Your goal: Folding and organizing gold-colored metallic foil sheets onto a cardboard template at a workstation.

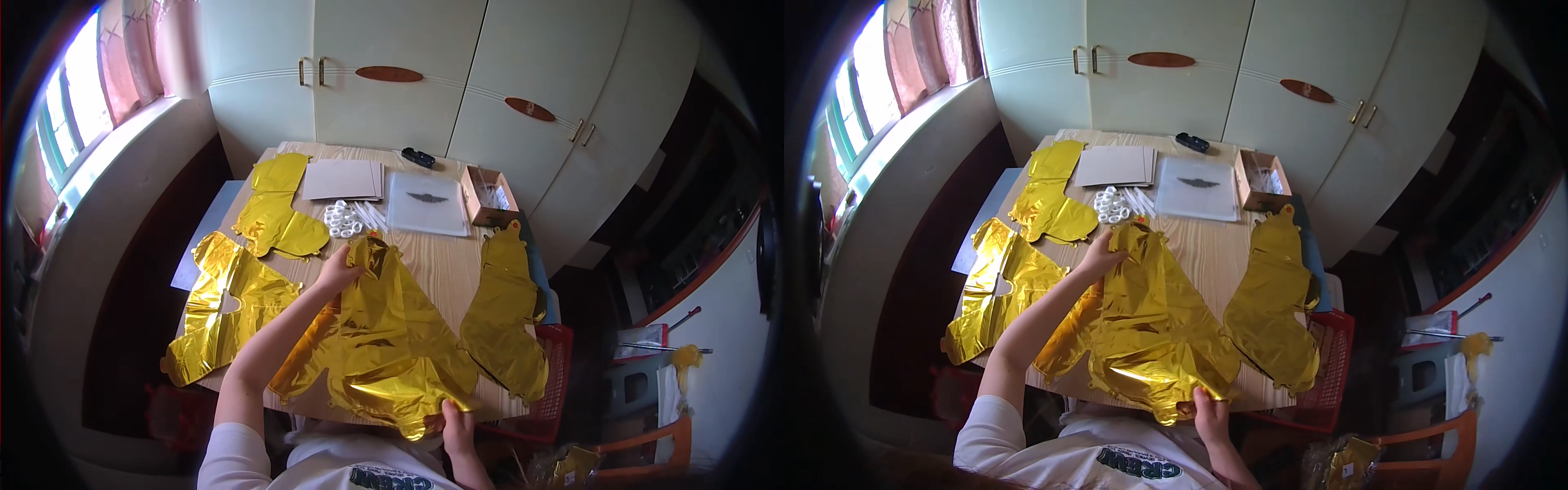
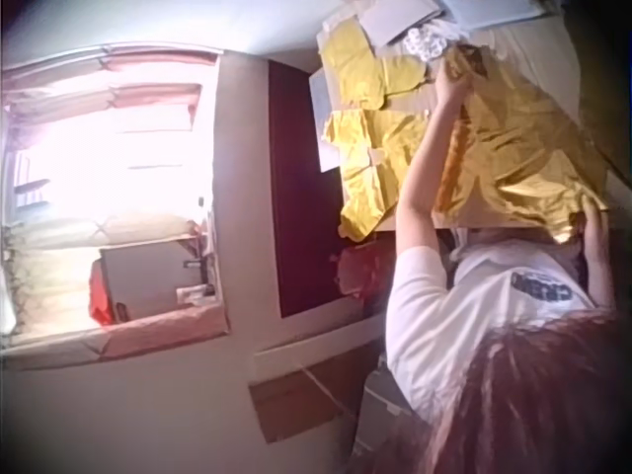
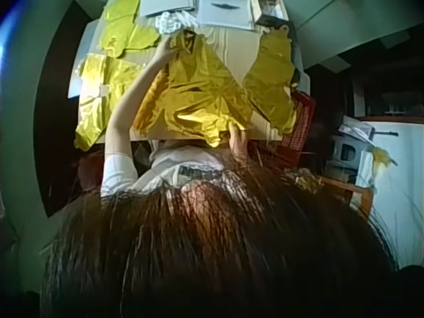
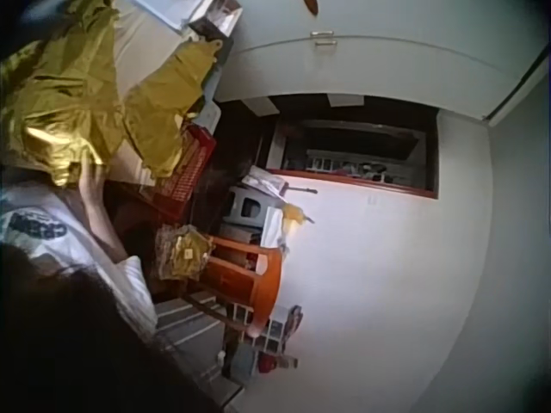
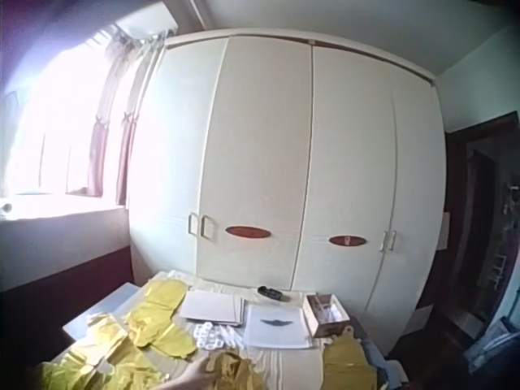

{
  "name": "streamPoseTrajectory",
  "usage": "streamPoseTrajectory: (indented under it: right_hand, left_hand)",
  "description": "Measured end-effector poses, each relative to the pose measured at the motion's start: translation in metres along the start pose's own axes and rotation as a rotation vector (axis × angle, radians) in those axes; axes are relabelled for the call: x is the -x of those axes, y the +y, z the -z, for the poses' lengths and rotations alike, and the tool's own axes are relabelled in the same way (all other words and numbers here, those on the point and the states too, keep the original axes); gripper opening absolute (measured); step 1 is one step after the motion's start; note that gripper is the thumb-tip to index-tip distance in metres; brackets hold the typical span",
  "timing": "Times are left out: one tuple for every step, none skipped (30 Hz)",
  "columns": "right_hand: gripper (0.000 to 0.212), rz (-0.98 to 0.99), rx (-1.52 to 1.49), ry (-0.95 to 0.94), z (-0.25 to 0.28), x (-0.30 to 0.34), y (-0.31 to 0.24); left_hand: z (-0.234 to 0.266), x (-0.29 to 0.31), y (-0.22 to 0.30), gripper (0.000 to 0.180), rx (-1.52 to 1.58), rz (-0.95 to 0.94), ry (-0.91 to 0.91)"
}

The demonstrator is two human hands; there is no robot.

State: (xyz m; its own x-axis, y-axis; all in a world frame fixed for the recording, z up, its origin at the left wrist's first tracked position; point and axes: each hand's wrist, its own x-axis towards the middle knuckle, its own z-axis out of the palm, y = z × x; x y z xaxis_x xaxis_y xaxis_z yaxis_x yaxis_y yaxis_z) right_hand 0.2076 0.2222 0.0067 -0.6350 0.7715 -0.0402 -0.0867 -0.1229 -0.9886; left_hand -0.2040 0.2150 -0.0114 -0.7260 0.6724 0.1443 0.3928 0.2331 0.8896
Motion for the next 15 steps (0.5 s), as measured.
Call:
streamPoseTrajectory:
  right_hand:
    - [0.019, -0.030, -0.005, 0.009, 0.003, -0.002, 0.000]
    - [0.019, -0.060, -0.009, 0.020, 0.006, -0.003, 0.000]
    - [0.018, -0.072, 0.021, -0.002, 0.008, -0.003, 0.000]
    - [0.018, -0.085, 0.052, -0.026, 0.009, -0.002, 0.001]
    - [0.020, -0.197, 0.102, -0.020, 0.007, 0.001, -0.003]
    - [0.021, -0.086, 0.174, -0.039, 0.006, 0.001, 0.002]
    - [0.021, 0.027, 0.245, -0.058, 0.007, 0.002, 0.010]
    - [0.022, 0.055, 0.254, -0.067, 0.004, 0.002, 0.012]
    - [0.022, 0.082, 0.263, -0.076, 0.002, 0.003, 0.013]
    - [0.022, 0.110, 0.272, -0.087, 0.000, 0.003, 0.014]
    - [0.022, 0.117, 0.283, -0.075, 0.001, 0.004, 0.017]
    - [0.021, 0.125, 0.299, -0.069, 0.001, 0.004, 0.019]
    - [0.021, 0.133, 0.314, -0.064, 0.002, 0.004, 0.022]
    - [0.021, 0.140, 0.335, -0.068, 0.003, 0.004, 0.024]
    - [0.021, 0.145, 0.357, -0.068, 0.004, 0.004, 0.026]
  left_hand:
    - [-0.001, -0.002, 0.000, 0.053, -0.051, 0.006, 0.023]
    - [-0.001, -0.003, 0.006, 0.055, -0.101, -0.001, 0.014]
    - [-0.001, -0.003, 0.012, 0.058, -0.151, -0.008, 0.006]
    - [0.000, -0.004, 0.018, 0.060, -0.201, -0.014, -0.001]
    - [0.001, -0.004, 0.026, 0.066, -0.203, 0.006, -0.026]
    - [0.003, -0.005, 0.033, 0.071, -0.205, 0.028, -0.050]
    - [0.002, -0.005, 0.036, 0.077, -0.207, 0.050, -0.074]
    - [0.002, -0.003, 0.032, 0.082, -0.328, 0.012, -0.026]
    - [0.001, -0.001, 0.027, 0.087, -0.450, -0.025, 0.021]
    - [0.001, 0.002, 0.023, 0.092, -0.571, -0.063, 0.066]
    - [0.001, 0.009, 0.032, 0.096, -0.670, -0.052, 0.074]
    - [0.001, 0.015, 0.030, 0.096, -0.734, -0.148, 0.053]
    - [0.002, 0.021, 0.026, 0.096, -0.796, -0.245, 0.031]
    - [0.004, 0.029, 0.027, 0.096, -0.858, -0.340, 0.009]
    - [0.007, 0.036, 0.032, 0.090, -0.890, -0.308, -0.166]
